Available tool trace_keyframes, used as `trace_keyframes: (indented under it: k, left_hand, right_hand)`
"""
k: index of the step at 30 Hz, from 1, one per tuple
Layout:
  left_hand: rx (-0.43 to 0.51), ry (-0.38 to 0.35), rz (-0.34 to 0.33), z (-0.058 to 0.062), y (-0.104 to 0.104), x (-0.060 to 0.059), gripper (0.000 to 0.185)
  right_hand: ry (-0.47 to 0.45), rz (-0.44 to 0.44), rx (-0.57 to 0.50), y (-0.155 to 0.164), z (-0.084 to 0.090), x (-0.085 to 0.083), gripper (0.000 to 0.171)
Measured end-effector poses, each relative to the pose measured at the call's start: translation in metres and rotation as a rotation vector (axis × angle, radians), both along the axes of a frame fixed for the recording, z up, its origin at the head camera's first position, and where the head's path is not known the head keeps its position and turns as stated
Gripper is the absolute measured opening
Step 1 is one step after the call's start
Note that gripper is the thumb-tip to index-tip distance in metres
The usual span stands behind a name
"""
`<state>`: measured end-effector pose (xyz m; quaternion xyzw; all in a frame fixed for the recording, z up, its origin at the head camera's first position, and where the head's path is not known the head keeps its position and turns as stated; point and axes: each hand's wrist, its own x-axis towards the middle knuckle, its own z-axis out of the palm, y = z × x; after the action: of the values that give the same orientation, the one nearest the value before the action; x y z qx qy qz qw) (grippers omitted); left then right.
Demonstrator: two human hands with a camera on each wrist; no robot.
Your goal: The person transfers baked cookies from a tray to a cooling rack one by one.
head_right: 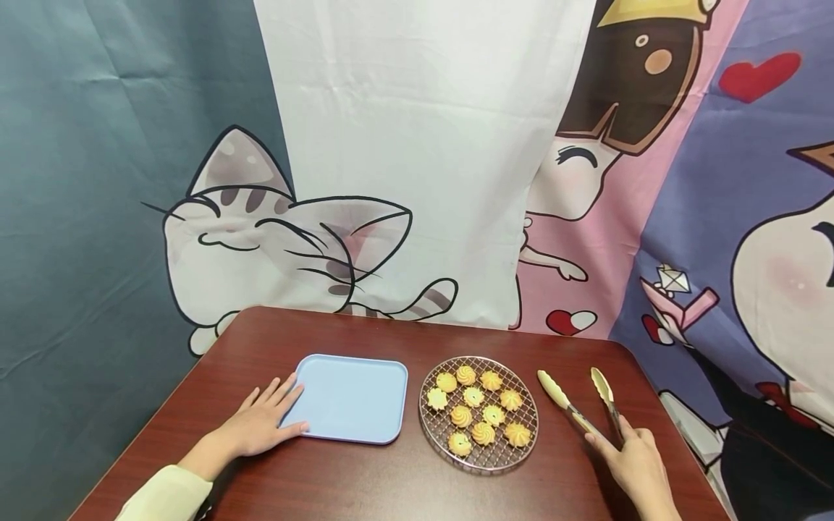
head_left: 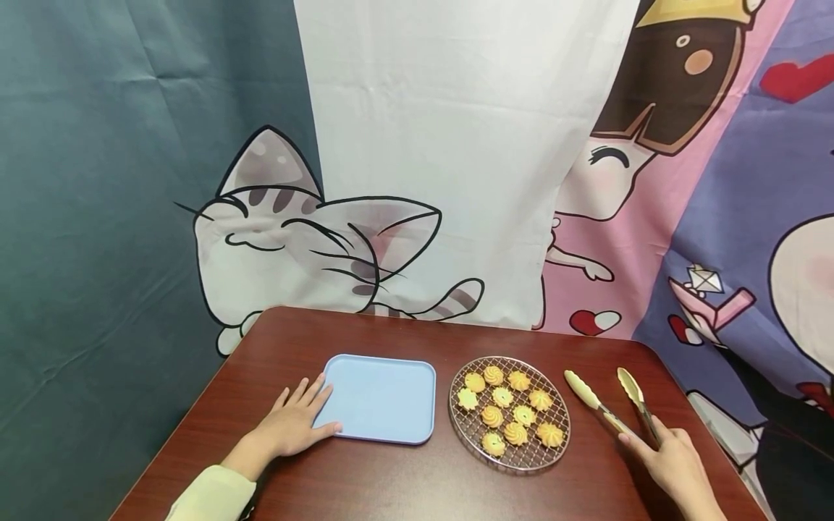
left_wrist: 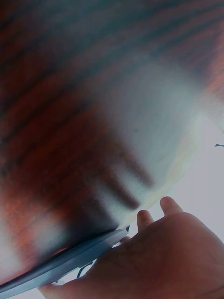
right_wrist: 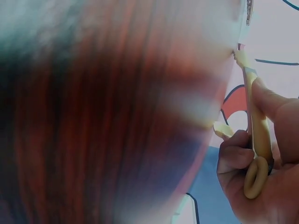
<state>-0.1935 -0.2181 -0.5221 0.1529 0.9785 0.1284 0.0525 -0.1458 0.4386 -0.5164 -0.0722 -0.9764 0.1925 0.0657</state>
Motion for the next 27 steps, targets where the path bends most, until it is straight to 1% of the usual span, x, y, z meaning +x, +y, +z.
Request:
trace_keyframes:
  k: [7,12,17,19,22,26,27]
  left_hand:
    - [-0.004,-0.003,0.002,-0.0026,-0.001,-0.001,0.09]
    - [0.0,-0.001,0.001,-0.0026,-0.0012,-0.0012,0.091]
    - [0.002,-0.006,0.001,-0.002,-0.0005,-0.0005,0.091]
    - [0.001,-0.009,0.003,-0.0021,-0.0003,-0.0006,0.091]
    - [-0.001,0.001,0.005,-0.0069,-0.0017,-0.0029,0.091]
    - [-0.004,0.01,0.003,-0.0085,-0.0025,-0.0046,0.091]
    - [-0.007,0.004,0.001,-0.0062,-0.0019,-0.0038,0.091]
  right_hand:
    - [-0.061,0.001,-0.013,-0.0014,0.0004,-0.0032,0.088]
    - [-0.07,0.012,-0.018,-0.0011,-0.002,-0.0011,0.087]
    - [-0.081,0.046,-0.013,0.0008,-0.0049,0.0011,0.089]
    - [-0.081,0.065,-0.001,0.0008,-0.0047,0.0016,0.09]
    - [-0.091,0.079,0.012,0.0003,-0.0027,0.0019,0.091]
    - [-0.138,0.083,0.048,-0.0006,0.0021,0.0004,0.092]
    - [-0.153,0.084,0.057,-0.0006,0.0033,-0.0003,0.092]
